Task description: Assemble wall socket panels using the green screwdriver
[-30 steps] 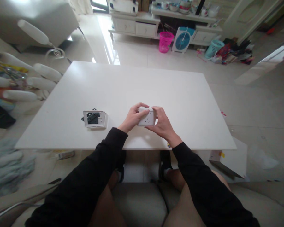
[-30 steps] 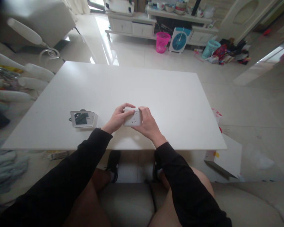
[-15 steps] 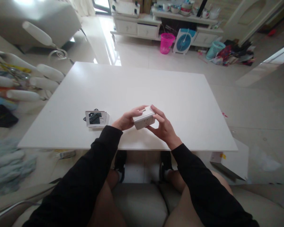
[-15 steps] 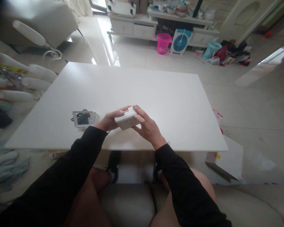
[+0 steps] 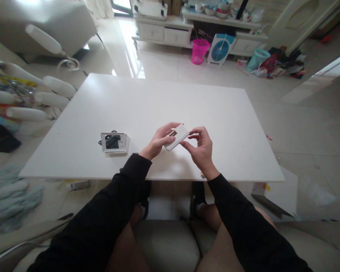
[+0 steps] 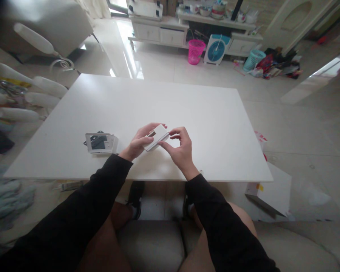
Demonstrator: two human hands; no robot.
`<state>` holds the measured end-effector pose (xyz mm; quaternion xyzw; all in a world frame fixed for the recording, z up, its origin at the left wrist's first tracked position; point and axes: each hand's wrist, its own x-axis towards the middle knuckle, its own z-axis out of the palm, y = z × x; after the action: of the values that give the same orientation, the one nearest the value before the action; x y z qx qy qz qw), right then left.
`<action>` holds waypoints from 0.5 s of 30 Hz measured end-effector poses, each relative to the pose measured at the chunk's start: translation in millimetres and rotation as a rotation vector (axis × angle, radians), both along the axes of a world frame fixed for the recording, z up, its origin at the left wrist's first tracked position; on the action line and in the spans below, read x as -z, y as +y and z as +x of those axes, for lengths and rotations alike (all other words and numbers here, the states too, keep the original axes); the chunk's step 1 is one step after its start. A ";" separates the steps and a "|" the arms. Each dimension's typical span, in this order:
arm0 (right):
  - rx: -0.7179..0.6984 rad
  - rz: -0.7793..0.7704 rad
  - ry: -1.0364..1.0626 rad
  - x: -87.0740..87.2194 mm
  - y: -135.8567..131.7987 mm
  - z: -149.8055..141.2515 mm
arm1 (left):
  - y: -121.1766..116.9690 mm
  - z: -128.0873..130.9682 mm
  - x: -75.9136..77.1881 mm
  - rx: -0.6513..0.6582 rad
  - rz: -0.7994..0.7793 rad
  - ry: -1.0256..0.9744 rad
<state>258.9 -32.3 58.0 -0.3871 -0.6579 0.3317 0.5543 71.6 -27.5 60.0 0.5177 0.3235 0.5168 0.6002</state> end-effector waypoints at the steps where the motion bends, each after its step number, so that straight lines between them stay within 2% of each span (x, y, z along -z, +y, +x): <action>1: 0.003 0.002 0.016 -0.7 -0.4 -0.5 | -0.3 1.9 0.2 -0.005 0.008 -0.012; 6: 0.070 0.019 0.048 -5.6 -4.1 -4.1 | -4.6 13.5 2.6 -0.038 0.040 -0.074; 9: 0.157 0.090 -0.003 -8.7 -7.7 -9.0 | -10.0 27.6 5.6 -0.054 0.007 -0.122; 12: 0.255 0.159 -0.081 -10.3 -7.2 -12.9 | -13.6 46.4 9.8 -0.113 -0.093 -0.230; 15: 0.257 0.143 -0.148 -3.5 2.2 -7.8 | -12.7 58.4 14.8 -0.263 -0.292 -0.315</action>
<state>251.1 -30.1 61.5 -0.4508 -0.6640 0.1808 0.5685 129.9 -40.3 45.2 0.2922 0.3618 0.6127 0.6390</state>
